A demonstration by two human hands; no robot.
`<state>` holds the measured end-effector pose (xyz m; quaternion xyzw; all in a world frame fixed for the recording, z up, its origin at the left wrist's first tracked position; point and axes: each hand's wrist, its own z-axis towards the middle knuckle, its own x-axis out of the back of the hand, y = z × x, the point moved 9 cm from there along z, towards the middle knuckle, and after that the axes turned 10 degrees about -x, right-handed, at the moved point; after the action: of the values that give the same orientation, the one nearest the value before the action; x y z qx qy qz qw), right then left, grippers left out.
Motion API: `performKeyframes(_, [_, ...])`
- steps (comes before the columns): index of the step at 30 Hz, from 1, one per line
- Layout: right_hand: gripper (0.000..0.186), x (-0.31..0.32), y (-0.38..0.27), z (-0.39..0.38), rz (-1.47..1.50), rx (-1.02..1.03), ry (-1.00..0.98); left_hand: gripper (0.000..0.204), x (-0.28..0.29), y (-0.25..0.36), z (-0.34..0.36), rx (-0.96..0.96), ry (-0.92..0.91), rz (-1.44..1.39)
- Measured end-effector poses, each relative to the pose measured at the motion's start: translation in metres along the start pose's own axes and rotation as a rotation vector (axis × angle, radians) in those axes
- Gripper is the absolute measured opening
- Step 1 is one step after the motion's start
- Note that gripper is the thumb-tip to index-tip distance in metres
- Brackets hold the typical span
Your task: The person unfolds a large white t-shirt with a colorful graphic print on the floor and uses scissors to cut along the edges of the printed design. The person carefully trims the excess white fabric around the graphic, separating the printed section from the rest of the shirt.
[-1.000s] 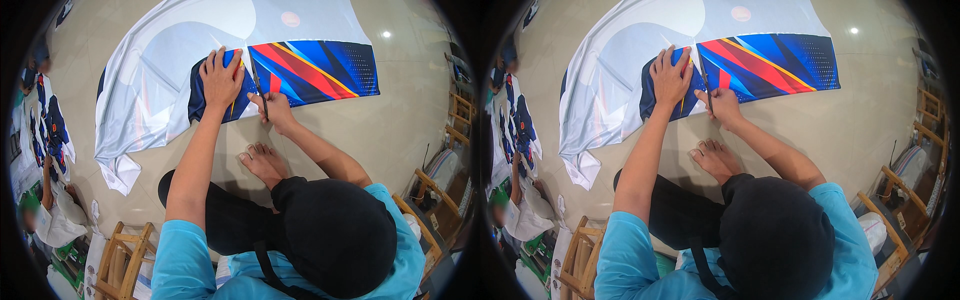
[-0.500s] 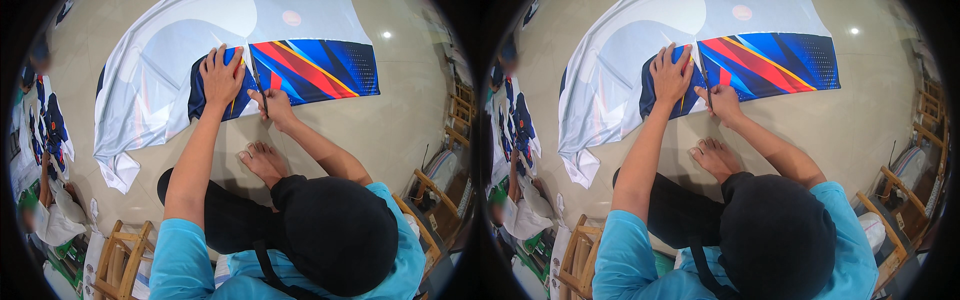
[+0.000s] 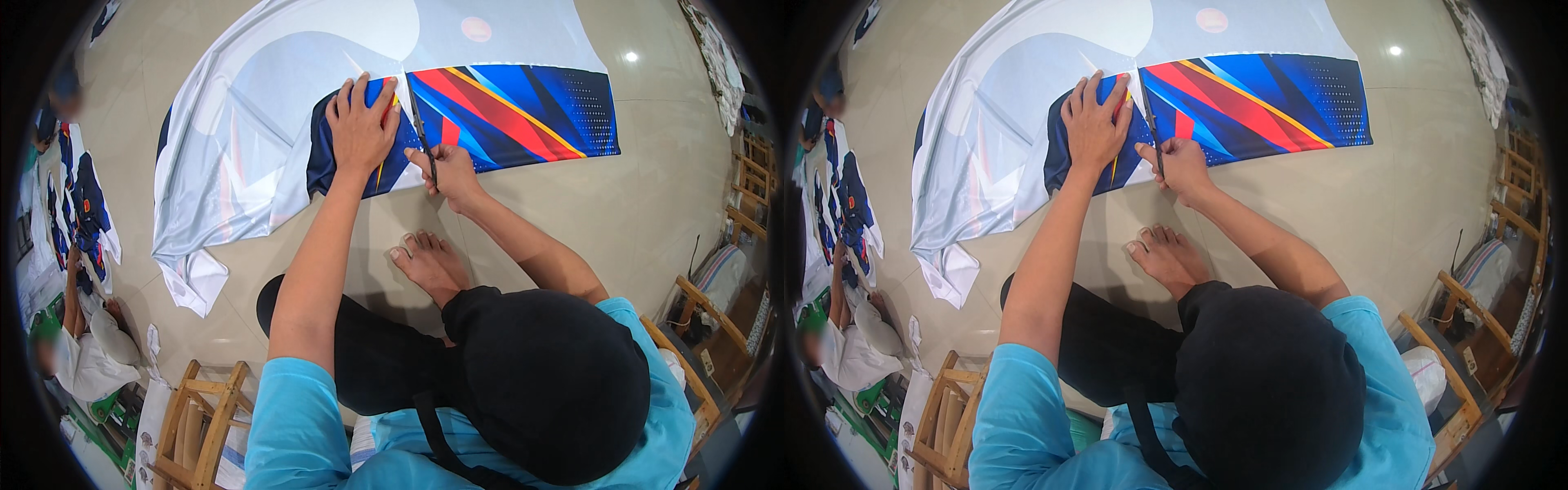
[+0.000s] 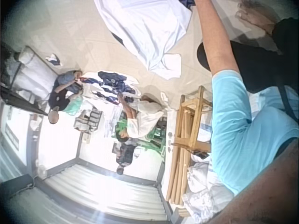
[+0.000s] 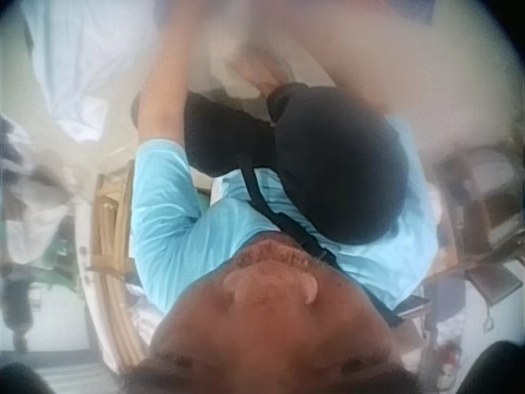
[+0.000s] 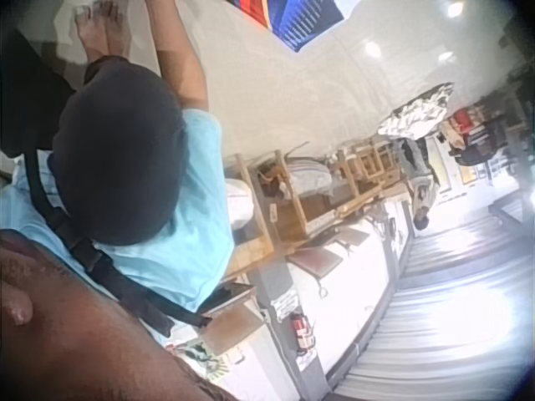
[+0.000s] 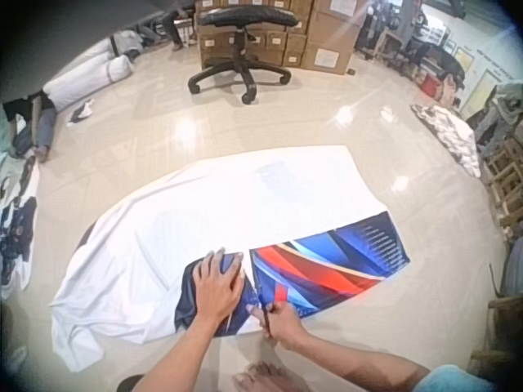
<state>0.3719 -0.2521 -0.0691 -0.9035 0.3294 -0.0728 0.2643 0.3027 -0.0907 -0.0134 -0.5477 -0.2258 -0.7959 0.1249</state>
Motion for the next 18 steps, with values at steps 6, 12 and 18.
performKeyframes(6, [0.047,0.0,-0.006,0.003,0.011,0.001,-0.013,0.044,0.0,0.0,0.001,0.001,-0.007,0.013])
performKeyframes(12, [0.047,0.0,-0.012,0.003,-0.016,0.01,0.025,0.044,0.002,0.001,0.002,0.003,-0.002,0.009])
performKeyframes(18, [0.047,0.001,-0.011,0.005,-0.014,0.029,0.027,0.044,0.002,0.002,0.003,0.003,0.001,0.009])
